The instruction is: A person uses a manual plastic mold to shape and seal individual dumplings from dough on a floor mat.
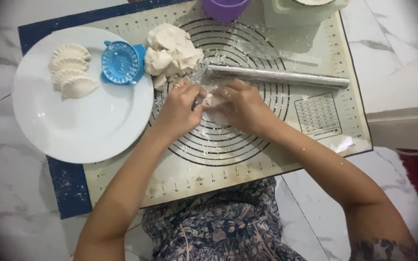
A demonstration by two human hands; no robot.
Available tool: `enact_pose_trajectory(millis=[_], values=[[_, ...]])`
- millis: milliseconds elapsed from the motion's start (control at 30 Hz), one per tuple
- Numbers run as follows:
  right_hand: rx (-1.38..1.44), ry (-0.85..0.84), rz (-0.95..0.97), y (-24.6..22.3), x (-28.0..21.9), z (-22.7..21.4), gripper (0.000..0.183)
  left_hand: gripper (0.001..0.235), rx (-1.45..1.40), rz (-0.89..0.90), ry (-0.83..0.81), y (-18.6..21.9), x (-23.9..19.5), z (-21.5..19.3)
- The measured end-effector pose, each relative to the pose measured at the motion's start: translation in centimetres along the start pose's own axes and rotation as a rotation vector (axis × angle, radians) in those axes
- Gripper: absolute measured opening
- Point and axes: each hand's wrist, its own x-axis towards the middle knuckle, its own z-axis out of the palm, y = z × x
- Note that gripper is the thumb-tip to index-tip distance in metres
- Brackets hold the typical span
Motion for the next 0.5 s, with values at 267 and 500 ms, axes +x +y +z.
enact_pose_trajectory(millis=[267,500], values=[[0.016,0.08,-0.062,0.7,-0.5,1.7,0.018,0.017,0.027,0.059,0.078,1.1,0.1,0.3],[-0.015,0.116,-0.023,-0.1,-0.5,1.4,0.019,0.017,0.005,0.042,0.1,1.2,0.1,0.4]])
